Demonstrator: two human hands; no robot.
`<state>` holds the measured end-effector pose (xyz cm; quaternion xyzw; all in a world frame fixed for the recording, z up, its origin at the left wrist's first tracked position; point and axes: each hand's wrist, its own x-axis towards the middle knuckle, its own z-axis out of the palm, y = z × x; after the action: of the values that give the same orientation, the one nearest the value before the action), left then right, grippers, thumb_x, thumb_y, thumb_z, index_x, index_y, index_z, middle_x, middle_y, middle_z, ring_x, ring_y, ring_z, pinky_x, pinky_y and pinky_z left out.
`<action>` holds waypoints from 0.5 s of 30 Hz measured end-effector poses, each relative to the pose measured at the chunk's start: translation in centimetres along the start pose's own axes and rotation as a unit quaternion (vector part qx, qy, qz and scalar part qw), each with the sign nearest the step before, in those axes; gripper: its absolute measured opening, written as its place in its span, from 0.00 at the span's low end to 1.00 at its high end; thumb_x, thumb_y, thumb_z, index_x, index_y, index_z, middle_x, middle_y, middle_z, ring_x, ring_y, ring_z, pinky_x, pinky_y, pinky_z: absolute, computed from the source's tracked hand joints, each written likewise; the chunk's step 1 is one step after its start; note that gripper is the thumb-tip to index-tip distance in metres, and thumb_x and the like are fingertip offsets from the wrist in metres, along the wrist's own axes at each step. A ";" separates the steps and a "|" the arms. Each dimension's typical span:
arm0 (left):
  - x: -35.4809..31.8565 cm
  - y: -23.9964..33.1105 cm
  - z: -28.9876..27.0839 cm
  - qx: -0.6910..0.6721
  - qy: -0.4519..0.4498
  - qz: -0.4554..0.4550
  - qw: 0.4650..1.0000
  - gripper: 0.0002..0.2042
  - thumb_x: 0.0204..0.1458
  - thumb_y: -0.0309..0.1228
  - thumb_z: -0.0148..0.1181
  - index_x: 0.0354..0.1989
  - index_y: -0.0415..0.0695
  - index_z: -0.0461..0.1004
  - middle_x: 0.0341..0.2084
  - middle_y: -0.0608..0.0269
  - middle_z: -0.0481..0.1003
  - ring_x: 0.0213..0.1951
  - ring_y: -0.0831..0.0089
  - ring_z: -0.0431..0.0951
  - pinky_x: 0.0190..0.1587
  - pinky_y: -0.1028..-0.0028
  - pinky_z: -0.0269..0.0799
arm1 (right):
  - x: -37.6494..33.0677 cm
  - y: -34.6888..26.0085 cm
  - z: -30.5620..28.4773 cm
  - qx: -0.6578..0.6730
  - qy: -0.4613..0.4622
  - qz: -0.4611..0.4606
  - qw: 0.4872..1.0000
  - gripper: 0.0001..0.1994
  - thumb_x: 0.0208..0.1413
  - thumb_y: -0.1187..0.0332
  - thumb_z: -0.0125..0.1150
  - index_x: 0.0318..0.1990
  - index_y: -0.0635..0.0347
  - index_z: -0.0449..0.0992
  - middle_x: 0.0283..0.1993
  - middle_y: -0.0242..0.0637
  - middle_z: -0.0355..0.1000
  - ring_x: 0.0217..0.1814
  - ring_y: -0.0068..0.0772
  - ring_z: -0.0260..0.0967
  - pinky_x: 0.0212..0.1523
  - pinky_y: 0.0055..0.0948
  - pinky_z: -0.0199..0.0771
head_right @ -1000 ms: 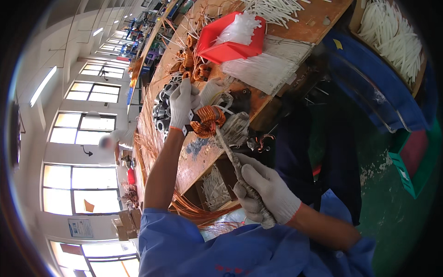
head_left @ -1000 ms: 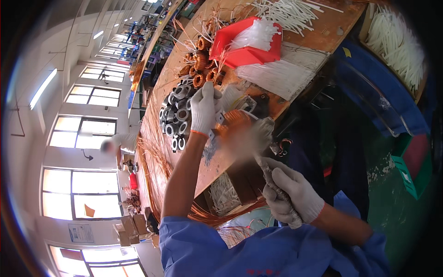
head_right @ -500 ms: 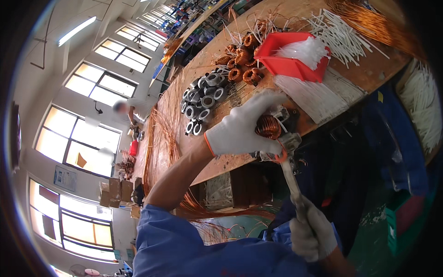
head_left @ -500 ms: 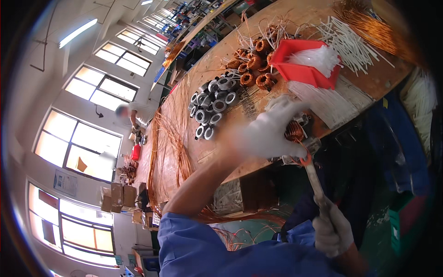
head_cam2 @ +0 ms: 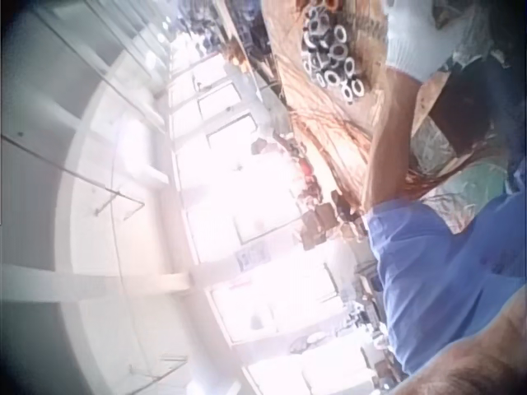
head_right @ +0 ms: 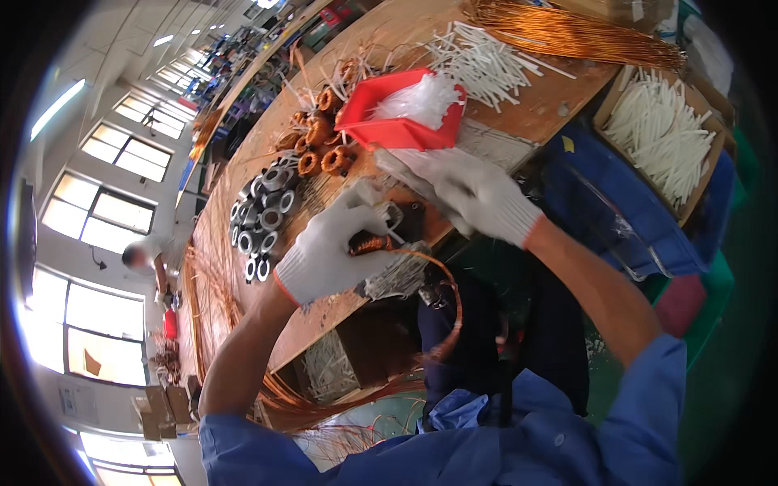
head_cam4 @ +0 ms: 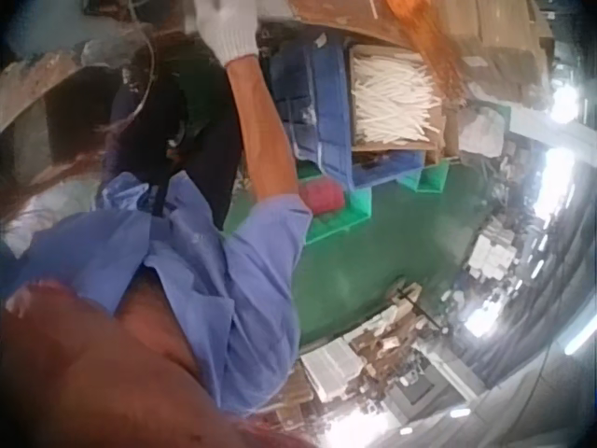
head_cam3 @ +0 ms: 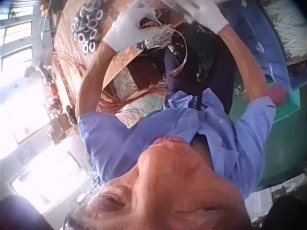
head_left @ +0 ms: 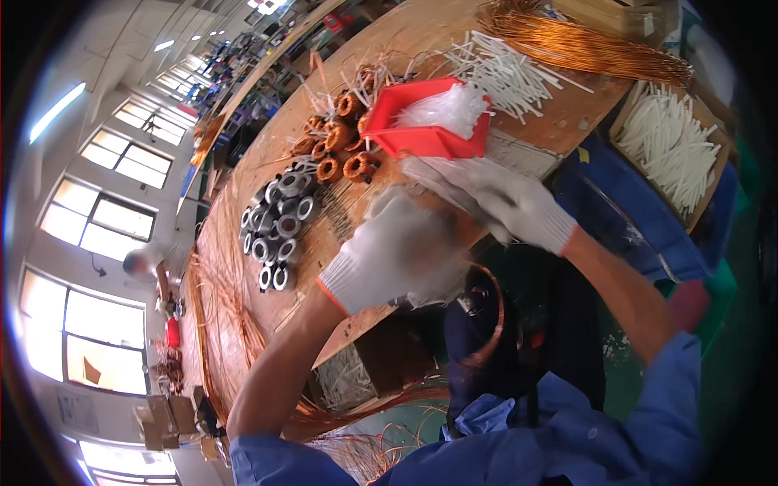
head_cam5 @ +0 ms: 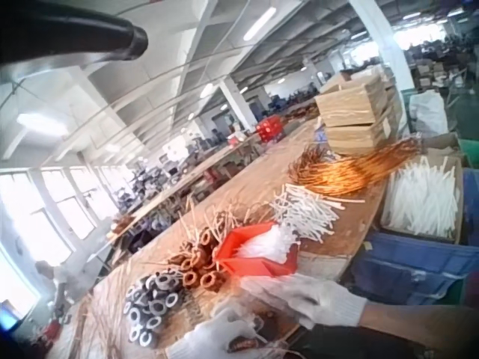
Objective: Winding copper wire around a motor or transformer core component at a workbench.
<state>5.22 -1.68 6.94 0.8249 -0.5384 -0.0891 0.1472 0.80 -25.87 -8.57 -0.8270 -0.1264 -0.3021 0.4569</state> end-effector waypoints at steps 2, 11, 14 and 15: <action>0.3 -0.6 0.2 0.023 0.018 0.041 0.999 0.13 0.47 0.27 0.77 0.39 0.41 0.79 0.43 0.54 0.75 0.46 0.59 0.80 0.50 0.65 0.76 | 2.2 4.5 0.0 -0.129 0.047 0.092 0.986 0.15 0.65 0.64 0.61 0.55 0.58 0.79 0.54 0.51 0.78 0.53 0.60 0.77 0.55 0.49 0.78; -1.2 -3.0 2.0 -0.013 0.070 0.012 0.997 0.14 0.50 0.40 0.74 0.37 0.46 0.79 0.42 0.53 0.71 0.41 0.51 0.79 0.45 0.54 0.78 | 7.1 19.6 -1.6 -0.386 -0.029 0.243 0.889 0.18 0.66 0.54 0.56 0.56 0.53 0.78 0.61 0.56 0.73 0.55 0.65 0.75 0.53 0.58 0.76; -1.5 -3.0 2.1 -0.002 0.059 -0.030 0.998 0.14 0.50 0.40 0.73 0.37 0.46 0.78 0.43 0.51 0.72 0.44 0.48 0.80 0.45 0.53 0.78 | 7.7 23.4 -0.2 -0.424 0.027 0.232 0.875 0.16 0.67 0.57 0.55 0.53 0.57 0.77 0.59 0.55 0.74 0.55 0.67 0.74 0.53 0.59 0.74; -1.5 -3.0 2.1 -0.004 0.042 -0.038 0.998 0.14 0.50 0.40 0.73 0.37 0.47 0.78 0.44 0.50 0.72 0.44 0.47 0.81 0.45 0.53 0.79 | 7.8 24.6 0.0 -0.429 0.055 0.207 0.878 0.16 0.67 0.57 0.55 0.53 0.57 0.77 0.59 0.55 0.74 0.55 0.67 0.74 0.53 0.59 0.74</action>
<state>6.56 0.56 3.93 0.8469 -0.5000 -0.0618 0.1700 18.89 -39.93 -20.50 -0.9314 0.2149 -0.2701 0.1155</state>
